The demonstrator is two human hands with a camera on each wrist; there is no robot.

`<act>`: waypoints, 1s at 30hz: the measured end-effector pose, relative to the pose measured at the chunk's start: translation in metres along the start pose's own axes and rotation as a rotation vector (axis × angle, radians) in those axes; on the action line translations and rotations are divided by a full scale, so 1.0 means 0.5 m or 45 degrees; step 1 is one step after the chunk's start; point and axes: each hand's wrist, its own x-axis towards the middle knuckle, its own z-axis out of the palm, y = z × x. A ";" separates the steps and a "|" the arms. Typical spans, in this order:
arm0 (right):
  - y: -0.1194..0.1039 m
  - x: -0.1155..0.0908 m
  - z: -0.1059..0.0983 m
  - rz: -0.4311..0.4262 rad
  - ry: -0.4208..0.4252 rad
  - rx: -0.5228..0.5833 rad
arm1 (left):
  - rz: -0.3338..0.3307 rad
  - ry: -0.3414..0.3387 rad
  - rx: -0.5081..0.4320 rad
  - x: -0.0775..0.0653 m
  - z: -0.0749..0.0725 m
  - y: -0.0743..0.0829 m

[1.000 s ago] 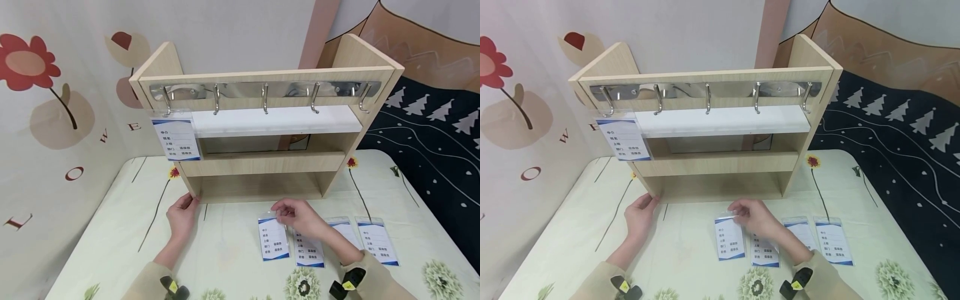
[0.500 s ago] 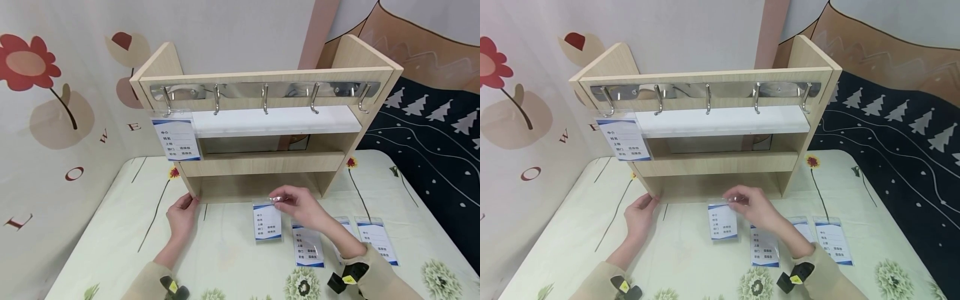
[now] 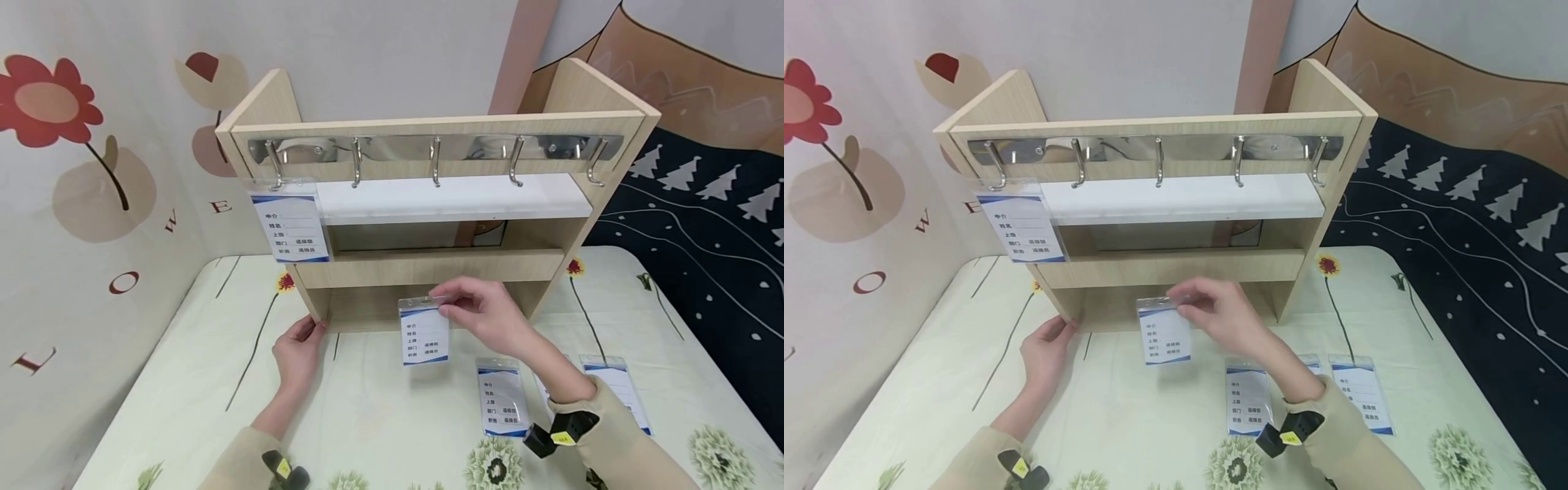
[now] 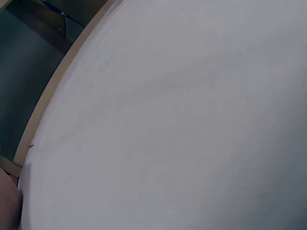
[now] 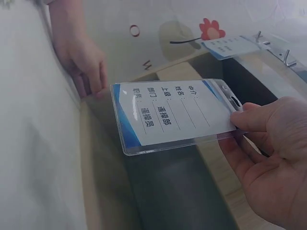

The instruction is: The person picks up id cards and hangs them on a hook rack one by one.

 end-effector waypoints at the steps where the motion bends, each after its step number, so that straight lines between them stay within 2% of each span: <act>1: -0.003 0.003 -0.001 -0.005 0.001 -0.001 | -0.001 0.000 -0.001 0.000 0.000 0.000; 8: -0.031 0.024 -0.007 -0.050 0.016 0.002 | 0.000 -0.006 -0.025 0.000 -0.001 0.001; 18: -0.073 0.065 -0.024 -0.232 0.118 0.023 | -0.002 0.003 -0.030 0.000 0.000 0.000; 25: -0.091 0.085 -0.019 -0.284 0.169 0.079 | 0.002 0.003 -0.035 -0.002 0.000 0.003; 30: -0.099 0.100 -0.009 -0.359 0.228 0.100 | 0.011 -0.001 -0.038 -0.003 -0.001 0.004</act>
